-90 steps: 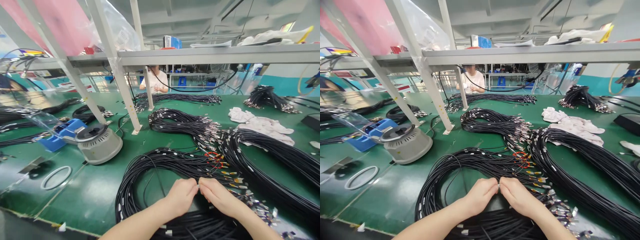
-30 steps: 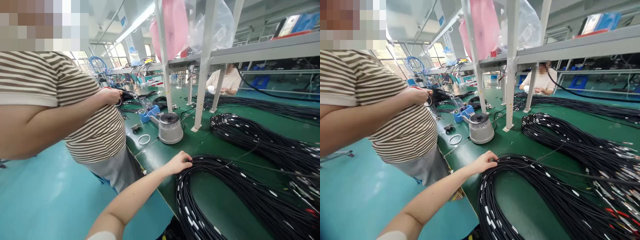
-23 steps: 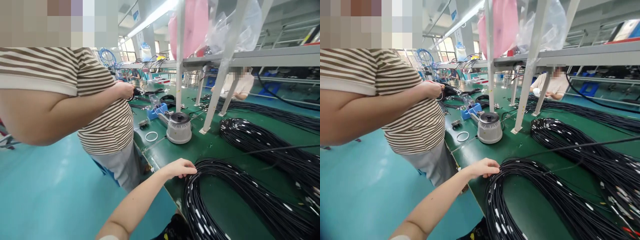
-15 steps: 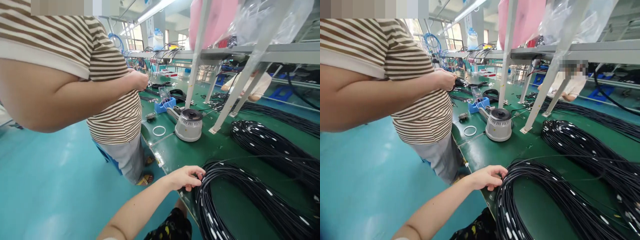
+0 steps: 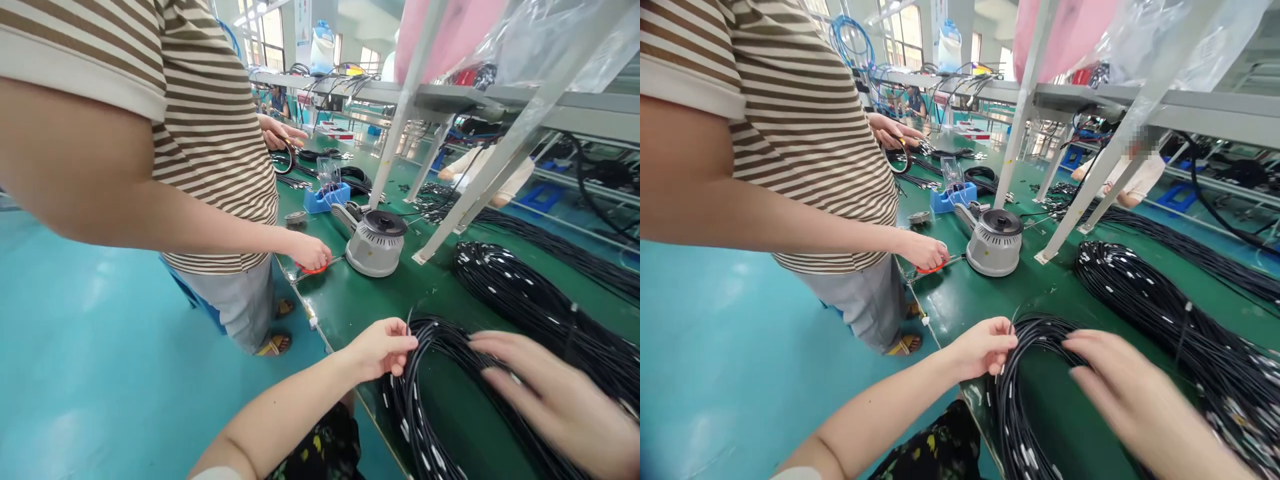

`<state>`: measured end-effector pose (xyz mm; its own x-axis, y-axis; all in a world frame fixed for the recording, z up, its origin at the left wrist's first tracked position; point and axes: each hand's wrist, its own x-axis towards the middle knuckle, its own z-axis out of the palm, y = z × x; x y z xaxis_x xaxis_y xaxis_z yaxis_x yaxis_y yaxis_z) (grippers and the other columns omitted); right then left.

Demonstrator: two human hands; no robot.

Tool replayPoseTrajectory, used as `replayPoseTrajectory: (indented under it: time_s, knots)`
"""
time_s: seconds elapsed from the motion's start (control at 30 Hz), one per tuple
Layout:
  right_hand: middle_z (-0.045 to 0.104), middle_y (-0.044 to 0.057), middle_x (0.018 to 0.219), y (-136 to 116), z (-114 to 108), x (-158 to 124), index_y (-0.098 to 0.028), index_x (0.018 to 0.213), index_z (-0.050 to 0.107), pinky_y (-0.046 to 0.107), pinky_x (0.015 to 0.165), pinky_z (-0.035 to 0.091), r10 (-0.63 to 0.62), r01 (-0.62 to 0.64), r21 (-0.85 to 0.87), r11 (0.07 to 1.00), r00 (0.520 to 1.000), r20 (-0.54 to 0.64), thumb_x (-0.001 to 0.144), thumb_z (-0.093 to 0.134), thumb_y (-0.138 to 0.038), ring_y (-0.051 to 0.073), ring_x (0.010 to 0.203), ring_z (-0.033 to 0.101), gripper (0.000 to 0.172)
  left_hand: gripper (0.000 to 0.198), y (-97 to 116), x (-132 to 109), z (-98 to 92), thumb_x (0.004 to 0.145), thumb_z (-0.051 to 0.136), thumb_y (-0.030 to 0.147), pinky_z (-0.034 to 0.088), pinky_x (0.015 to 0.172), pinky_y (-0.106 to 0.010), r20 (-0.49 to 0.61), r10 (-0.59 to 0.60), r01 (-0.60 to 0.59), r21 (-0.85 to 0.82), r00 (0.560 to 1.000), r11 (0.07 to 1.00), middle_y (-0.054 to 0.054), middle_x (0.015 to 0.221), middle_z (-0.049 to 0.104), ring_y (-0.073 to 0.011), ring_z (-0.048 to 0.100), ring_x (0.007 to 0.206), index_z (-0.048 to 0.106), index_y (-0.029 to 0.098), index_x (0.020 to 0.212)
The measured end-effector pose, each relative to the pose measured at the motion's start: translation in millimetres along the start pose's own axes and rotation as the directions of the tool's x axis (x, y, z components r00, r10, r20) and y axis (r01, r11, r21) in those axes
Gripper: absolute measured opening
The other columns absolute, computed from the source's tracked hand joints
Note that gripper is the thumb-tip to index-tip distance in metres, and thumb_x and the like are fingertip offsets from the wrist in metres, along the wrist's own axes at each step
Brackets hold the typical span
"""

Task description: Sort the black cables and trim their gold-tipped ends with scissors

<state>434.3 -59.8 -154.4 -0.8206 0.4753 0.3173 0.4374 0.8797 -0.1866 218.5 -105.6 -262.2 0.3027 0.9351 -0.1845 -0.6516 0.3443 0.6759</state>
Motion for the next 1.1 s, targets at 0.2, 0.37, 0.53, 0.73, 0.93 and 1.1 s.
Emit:
replayPoseTrajectory:
  time_s: [0.2, 0.37, 0.53, 0.73, 0.93, 1.1]
  knots:
    - [0.062, 0.006, 0.101, -79.5, 47.1, 41.0, -0.023, 0.101, 0.056, 0.046, 0.091, 0.037, -0.155, 0.168, -0.039, 0.985, 0.961, 0.230, 0.082, 0.051, -0.024, 0.023, 0.095, 0.054, 0.020, 0.024, -11.5, 1.2, 3.0, 0.068, 0.066, 0.031, 0.028, 0.039, -0.016, -0.056, 0.021, -0.026, -0.094, 0.998, 0.995, 0.006, 0.056, 0.046, -0.0036, 0.041, 0.042, 0.047, 0.016, 0.070]
    - [0.056, 0.000, 0.073, -57.4, 52.9, 24.0, -0.021, 0.064, 0.053, 0.047, 0.090, 0.030, -0.152, 0.183, -0.081, 0.980, 0.944, 0.294, 0.081, 0.055, -0.027, 0.019, 0.077, 0.050, 0.017, 0.027, -13.4, -2.2, -6.1, 0.067, 0.067, 0.034, 0.019, 0.033, -0.016, -0.007, 0.022, -0.022, -0.028, 1.000, 0.999, 0.005, 0.055, 0.047, -0.0034, 0.037, 0.036, 0.046, 0.016, 0.067]
    - [0.049, 0.000, 0.065, -46.5, 50.1, 17.7, -0.019, 0.058, 0.046, 0.039, 0.078, 0.037, -0.120, 0.178, -0.164, 0.970, 0.942, 0.312, 0.079, 0.049, -0.016, 0.017, 0.068, 0.044, 0.022, 0.030, -4.3, -6.7, -9.6, 0.068, 0.066, 0.035, 0.015, 0.031, -0.014, 0.031, 0.023, -0.024, 0.011, 0.999, 1.000, 0.005, 0.059, 0.048, -0.0016, 0.031, 0.034, 0.041, 0.018, 0.066]
    - [0.051, 0.003, 0.075, -65.6, 66.6, 11.6, -0.020, 0.091, 0.057, 0.035, 0.074, 0.040, -0.317, 0.372, -0.151, 0.916, 0.900, 0.298, 0.084, 0.041, -0.008, 0.017, 0.072, 0.047, 0.022, 0.027, 4.5, -7.2, -3.8, 0.067, 0.066, 0.034, 0.019, 0.031, -0.015, 0.069, 0.011, -0.014, 0.052, 0.998, 0.999, 0.003, 0.060, 0.049, -0.0028, 0.035, 0.037, 0.047, 0.015, 0.066]
    - [0.057, 0.005, 0.091, -76.3, 57.0, 6.9, -0.014, 0.086, 0.062, 0.041, 0.091, 0.037, -0.482, 0.583, -0.296, 0.756, 0.803, 0.351, 0.084, 0.047, -0.014, 0.022, 0.092, 0.049, 0.015, 0.023, -10.2, -24.8, 10.4, 0.073, 0.058, 0.041, 0.028, 0.034, -0.016, -0.072, 0.137, -0.133, 0.060, 0.988, 0.989, 0.005, 0.069, 0.051, -0.0033, 0.039, 0.041, 0.050, 0.021, 0.082]
    - [0.060, 0.004, 0.082, -70.5, 46.0, 14.3, -0.016, 0.073, 0.064, 0.038, 0.085, 0.039, -0.620, 0.689, -0.250, 0.680, 0.723, 0.306, 0.087, 0.040, -0.012, 0.021, 0.093, 0.053, 0.028, 0.049, -72.7, -58.5, 9.8, 0.069, 0.054, 0.060, 0.020, 0.029, -0.016, -0.279, 0.091, -0.067, 0.093, 0.956, 0.993, 0.011, 0.044, 0.039, -0.0056, 0.031, 0.029, 0.042, 0.029, 0.105]
